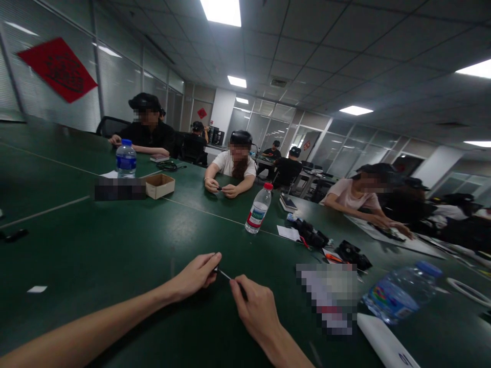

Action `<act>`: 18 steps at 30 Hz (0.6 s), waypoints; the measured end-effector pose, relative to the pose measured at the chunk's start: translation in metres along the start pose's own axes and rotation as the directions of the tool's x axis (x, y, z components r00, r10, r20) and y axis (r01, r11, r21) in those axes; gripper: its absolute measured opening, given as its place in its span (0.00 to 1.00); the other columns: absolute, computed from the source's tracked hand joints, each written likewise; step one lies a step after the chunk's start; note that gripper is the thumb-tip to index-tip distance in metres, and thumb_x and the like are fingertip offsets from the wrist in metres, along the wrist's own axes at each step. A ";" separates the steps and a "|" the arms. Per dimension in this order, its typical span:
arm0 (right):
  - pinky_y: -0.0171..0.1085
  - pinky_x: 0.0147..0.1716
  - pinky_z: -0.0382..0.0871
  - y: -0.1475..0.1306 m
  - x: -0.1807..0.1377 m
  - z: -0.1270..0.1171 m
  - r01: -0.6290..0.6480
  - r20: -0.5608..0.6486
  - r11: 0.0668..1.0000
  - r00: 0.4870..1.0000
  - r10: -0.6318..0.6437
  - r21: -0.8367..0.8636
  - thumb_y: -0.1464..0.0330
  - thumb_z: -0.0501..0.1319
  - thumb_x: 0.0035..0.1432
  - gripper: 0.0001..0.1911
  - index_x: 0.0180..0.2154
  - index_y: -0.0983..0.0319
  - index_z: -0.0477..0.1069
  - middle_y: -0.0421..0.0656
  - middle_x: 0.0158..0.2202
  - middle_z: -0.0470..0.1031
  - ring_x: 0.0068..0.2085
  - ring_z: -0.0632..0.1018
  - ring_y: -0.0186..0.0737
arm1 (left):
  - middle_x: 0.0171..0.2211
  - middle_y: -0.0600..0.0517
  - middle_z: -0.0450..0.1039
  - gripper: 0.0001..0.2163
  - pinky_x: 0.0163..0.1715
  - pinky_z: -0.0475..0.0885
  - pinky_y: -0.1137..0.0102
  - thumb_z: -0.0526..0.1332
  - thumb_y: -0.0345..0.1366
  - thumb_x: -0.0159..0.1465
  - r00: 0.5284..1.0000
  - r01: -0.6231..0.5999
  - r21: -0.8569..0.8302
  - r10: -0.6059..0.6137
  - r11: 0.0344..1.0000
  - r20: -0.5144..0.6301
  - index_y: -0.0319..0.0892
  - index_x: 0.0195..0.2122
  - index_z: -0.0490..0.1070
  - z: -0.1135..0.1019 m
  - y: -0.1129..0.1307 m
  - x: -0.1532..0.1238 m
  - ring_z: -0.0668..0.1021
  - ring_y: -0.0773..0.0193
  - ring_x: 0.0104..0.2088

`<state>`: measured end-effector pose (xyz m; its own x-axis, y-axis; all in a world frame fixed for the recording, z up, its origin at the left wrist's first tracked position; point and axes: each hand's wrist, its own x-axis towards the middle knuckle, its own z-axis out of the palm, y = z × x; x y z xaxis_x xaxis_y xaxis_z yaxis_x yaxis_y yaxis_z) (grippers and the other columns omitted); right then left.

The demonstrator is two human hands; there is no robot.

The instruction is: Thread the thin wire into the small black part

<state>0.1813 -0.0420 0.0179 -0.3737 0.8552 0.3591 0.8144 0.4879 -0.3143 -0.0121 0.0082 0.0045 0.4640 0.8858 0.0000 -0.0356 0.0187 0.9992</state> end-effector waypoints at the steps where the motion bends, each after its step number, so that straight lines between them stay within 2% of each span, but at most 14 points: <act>1: 0.29 0.26 0.56 0.000 0.000 0.000 0.002 0.003 1.000 1.000 -0.002 -0.003 0.62 0.46 0.69 0.18 0.35 0.61 0.70 0.39 0.28 0.73 0.26 0.73 0.31 | 0.19 0.60 0.57 0.22 0.19 0.52 0.74 0.49 0.59 0.62 1.000 -0.003 0.007 0.003 1.000 0.002 0.42 0.30 0.59 0.000 0.000 0.000 0.60 0.71 0.19; 9: 0.29 0.26 0.56 0.002 0.001 0.002 0.009 0.001 0.999 1.000 -0.009 -0.050 0.62 0.47 0.69 0.17 0.35 0.61 0.70 0.39 0.27 0.73 0.26 0.73 0.31 | 0.18 0.61 0.55 0.21 0.19 0.52 0.75 0.49 0.58 0.62 1.000 -0.006 -0.009 0.006 1.000 -0.018 0.43 0.29 0.57 0.000 -0.001 0.001 0.58 0.72 0.18; 18: 0.29 0.22 0.54 0.000 -0.001 0.002 0.007 -0.013 0.996 1.000 -0.008 -0.092 0.62 0.43 0.70 0.20 0.35 0.62 0.69 0.40 0.26 0.74 0.23 0.73 0.31 | 0.18 0.60 0.58 0.23 0.21 0.57 0.74 0.46 0.58 0.63 0.995 -0.056 0.170 0.070 0.984 -0.075 0.42 0.28 0.60 0.004 0.003 -0.003 0.61 0.70 0.19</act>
<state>0.1809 -0.0420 0.0158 -0.3743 0.8491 0.3728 0.8494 0.4753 -0.2295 -0.0100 0.0036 0.0073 0.3924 0.9174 0.0665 0.0893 -0.1099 0.9899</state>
